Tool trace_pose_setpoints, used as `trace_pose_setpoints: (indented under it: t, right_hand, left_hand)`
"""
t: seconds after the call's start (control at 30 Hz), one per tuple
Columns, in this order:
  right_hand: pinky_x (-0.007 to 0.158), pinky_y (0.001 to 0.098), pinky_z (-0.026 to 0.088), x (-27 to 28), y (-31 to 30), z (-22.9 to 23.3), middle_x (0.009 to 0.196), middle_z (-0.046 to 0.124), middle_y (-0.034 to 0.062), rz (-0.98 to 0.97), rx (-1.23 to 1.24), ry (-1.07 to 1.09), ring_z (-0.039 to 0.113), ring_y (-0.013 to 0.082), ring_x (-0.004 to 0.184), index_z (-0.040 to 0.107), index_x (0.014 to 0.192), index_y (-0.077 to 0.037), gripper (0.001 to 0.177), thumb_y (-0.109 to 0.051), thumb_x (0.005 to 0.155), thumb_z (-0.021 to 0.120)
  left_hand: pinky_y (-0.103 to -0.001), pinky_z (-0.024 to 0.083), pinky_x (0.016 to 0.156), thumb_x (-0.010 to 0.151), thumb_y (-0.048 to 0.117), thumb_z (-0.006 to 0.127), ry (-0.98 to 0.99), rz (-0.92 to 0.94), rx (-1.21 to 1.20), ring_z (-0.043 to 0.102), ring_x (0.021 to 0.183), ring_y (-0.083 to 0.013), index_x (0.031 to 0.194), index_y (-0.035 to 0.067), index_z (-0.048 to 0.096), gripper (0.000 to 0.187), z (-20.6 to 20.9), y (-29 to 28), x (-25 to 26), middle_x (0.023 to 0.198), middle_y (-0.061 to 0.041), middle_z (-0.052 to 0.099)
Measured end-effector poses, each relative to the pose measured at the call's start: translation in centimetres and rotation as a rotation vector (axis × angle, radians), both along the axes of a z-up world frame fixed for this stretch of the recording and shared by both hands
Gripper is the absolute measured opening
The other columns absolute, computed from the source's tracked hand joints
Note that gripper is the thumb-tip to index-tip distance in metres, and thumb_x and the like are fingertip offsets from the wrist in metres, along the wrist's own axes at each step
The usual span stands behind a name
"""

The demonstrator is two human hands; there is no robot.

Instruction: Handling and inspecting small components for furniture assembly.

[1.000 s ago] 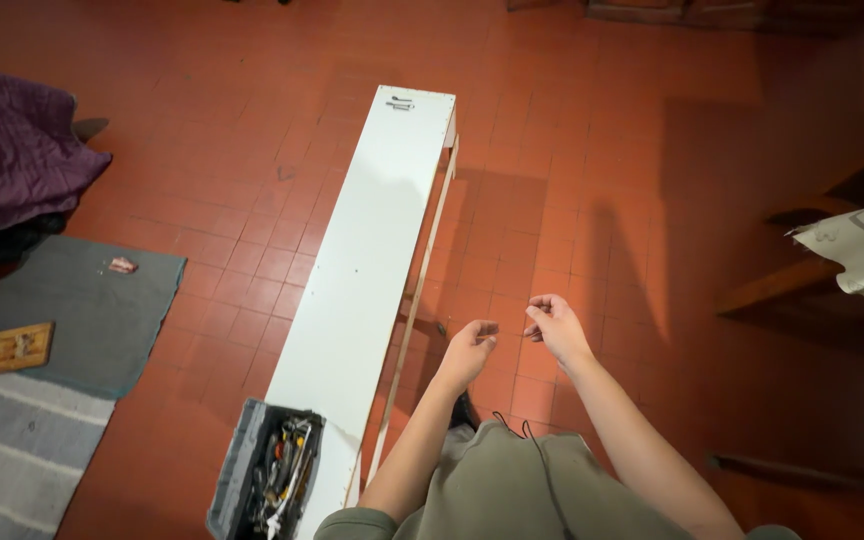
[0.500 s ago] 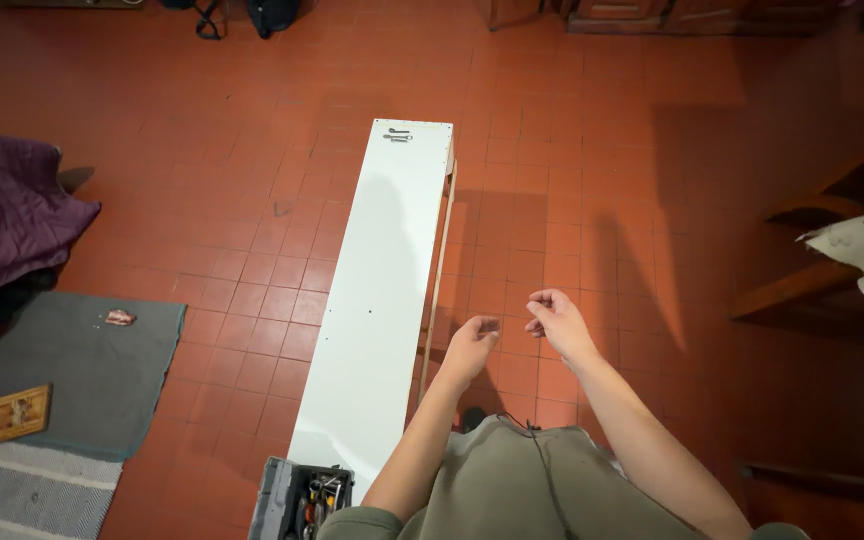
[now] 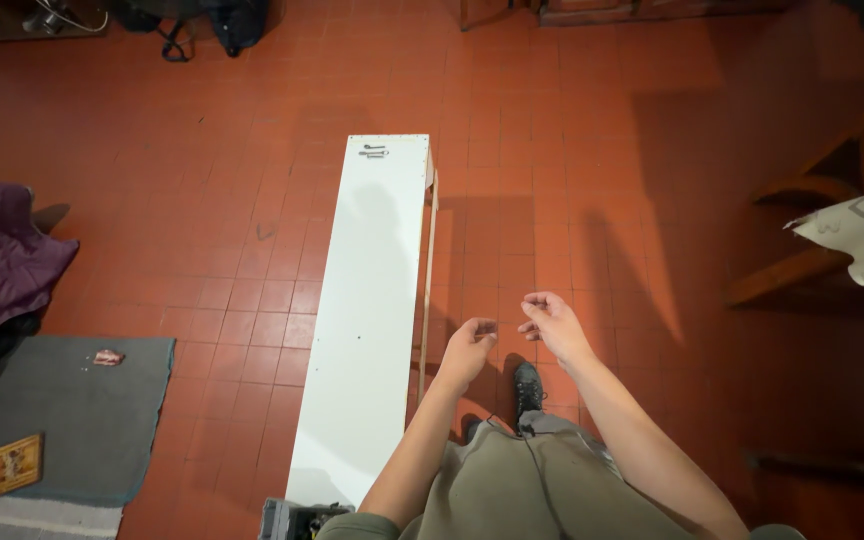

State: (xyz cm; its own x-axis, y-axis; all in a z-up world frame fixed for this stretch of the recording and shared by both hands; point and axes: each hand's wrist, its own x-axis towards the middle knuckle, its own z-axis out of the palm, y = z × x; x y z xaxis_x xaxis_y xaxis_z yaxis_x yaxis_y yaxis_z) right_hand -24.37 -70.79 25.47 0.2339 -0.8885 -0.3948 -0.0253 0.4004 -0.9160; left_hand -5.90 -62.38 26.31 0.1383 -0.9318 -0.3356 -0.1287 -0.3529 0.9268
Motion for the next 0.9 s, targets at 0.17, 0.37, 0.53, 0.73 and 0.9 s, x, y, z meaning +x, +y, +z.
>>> trace_pose_setpoints:
  t: [0.17, 0.37, 0.53, 0.73, 0.9]
  right_hand:
    - [0.064, 0.0299, 0.055, -0.8, -3.9, 0.5, 0.106, 0.064, 0.0105, -0.007, 0.025, 0.026, 0.069, 0.0175, 0.078, 0.058, 0.122, -0.001, 0.032, -0.021, 0.098, 0.062]
    - [0.064, 0.0296, 0.055, -2.7, -10.8, 1.1, 0.102, 0.065, 0.0099, -0.004, 0.002, 0.004, 0.069, 0.0166, 0.077, 0.059, 0.121, -0.001, 0.031, -0.021, 0.098, 0.062]
    - [0.064, 0.0293, 0.054, -5.4, -16.1, 1.9, 0.099, 0.066, 0.0093, -0.017, 0.001, 0.011, 0.068, 0.0159, 0.076, 0.059, 0.121, -0.002, 0.031, -0.022, 0.097, 0.062]
    - [0.065, 0.0295, 0.055, -8.5, -21.1, 2.1, 0.098, 0.066, 0.0090, -0.010, 0.016, 0.033, 0.067, 0.0152, 0.076, 0.059, 0.120, -0.002, 0.030, -0.021, 0.097, 0.063]
    - [0.065, 0.0299, 0.055, -9.9, -23.7, 2.3, 0.101, 0.066, 0.0069, -0.007, 0.049, 0.021, 0.067, 0.0145, 0.076, 0.059, 0.119, -0.002, 0.029, -0.022, 0.097, 0.062]
  left_hand:
    - [-0.035, 0.051, 0.099, 0.094, 0.016, 0.063, 0.043, 0.009, 0.026, 0.066, 0.117, -0.0216, 0.125, 0.001, 0.064, 0.034, 0.9, -3.8, -1.2, 0.124, -0.010, 0.071]
    - [-0.034, 0.051, 0.099, 0.093, 0.014, 0.064, 0.030, -0.005, -0.027, 0.066, 0.116, -0.0215, 0.124, 0.001, 0.065, 0.034, 0.6, -10.8, -3.4, 0.124, -0.010, 0.071]
    - [-0.034, 0.051, 0.099, 0.093, 0.015, 0.063, 0.041, -0.028, -0.067, 0.066, 0.117, -0.0205, 0.125, 0.002, 0.064, 0.034, 0.9, -16.8, -5.8, 0.125, -0.010, 0.071]
    - [-0.034, 0.052, 0.099, 0.094, 0.015, 0.063, 0.022, -0.013, -0.103, 0.067, 0.117, -0.0213, 0.125, 0.002, 0.065, 0.033, 1.8, -21.3, -8.0, 0.124, -0.010, 0.072]
    - [-0.034, 0.052, 0.099, 0.094, 0.016, 0.064, -0.028, -0.007, -0.061, 0.067, 0.115, -0.0207, 0.123, 0.002, 0.066, 0.032, 0.6, -23.1, -9.0, 0.122, -0.010, 0.072]
